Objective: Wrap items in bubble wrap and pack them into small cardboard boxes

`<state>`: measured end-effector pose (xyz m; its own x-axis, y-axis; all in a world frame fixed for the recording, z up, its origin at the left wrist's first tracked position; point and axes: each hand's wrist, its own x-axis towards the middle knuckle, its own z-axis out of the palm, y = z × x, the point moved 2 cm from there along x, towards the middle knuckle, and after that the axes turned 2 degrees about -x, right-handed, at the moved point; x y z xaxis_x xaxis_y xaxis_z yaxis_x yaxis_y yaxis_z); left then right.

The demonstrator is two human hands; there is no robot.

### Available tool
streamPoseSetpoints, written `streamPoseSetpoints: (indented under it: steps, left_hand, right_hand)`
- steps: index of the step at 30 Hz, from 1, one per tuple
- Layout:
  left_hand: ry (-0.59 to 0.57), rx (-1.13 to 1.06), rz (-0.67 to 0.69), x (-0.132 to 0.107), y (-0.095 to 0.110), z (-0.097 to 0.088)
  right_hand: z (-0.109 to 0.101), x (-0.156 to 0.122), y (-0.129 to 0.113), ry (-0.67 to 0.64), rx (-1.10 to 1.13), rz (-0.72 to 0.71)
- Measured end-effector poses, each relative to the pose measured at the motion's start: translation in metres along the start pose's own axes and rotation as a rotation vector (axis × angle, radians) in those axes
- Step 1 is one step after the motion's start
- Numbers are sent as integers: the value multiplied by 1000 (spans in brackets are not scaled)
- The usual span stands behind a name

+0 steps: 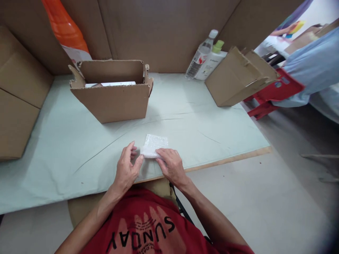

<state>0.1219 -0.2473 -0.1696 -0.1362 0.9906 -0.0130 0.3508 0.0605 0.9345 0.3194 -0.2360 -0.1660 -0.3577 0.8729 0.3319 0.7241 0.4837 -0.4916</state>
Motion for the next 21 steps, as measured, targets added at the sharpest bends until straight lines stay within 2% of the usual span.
streamPoseSetpoints:
  steps: [3, 6, 8, 11, 14, 18, 20, 21]
  left_hand:
    - [-53, -416, -225, -16, -2, 1]
    - [-156, -697, -331, -21, 3, 10]
    - [-186, -757, -342, -20, 6, 15]
    - [-135, -669, -315, -19, 7, 15]
    - [-54, -401, -213, -20, 8, 8]
    - [-36, -29, 158, -21, 22, -4]
    - [-29, 49, 321, -20, 29, -8]
    - [-19, 68, 361, -19, 30, -9]
  right_hand:
    - [2, 2, -1, 74, 245, 175]
    - [8, -2, -11, -4, 507, 300]
    - [12, -5, -18, -52, 613, 325]
    - [10, -6, -21, -38, 581, 266]
    - [-4, 2, -19, -7, 497, 182]
    - [-25, 21, -25, -97, 508, 81]
    - [-28, 30, -34, -119, 532, -3]
    - [-27, 33, -38, -114, 532, -36]
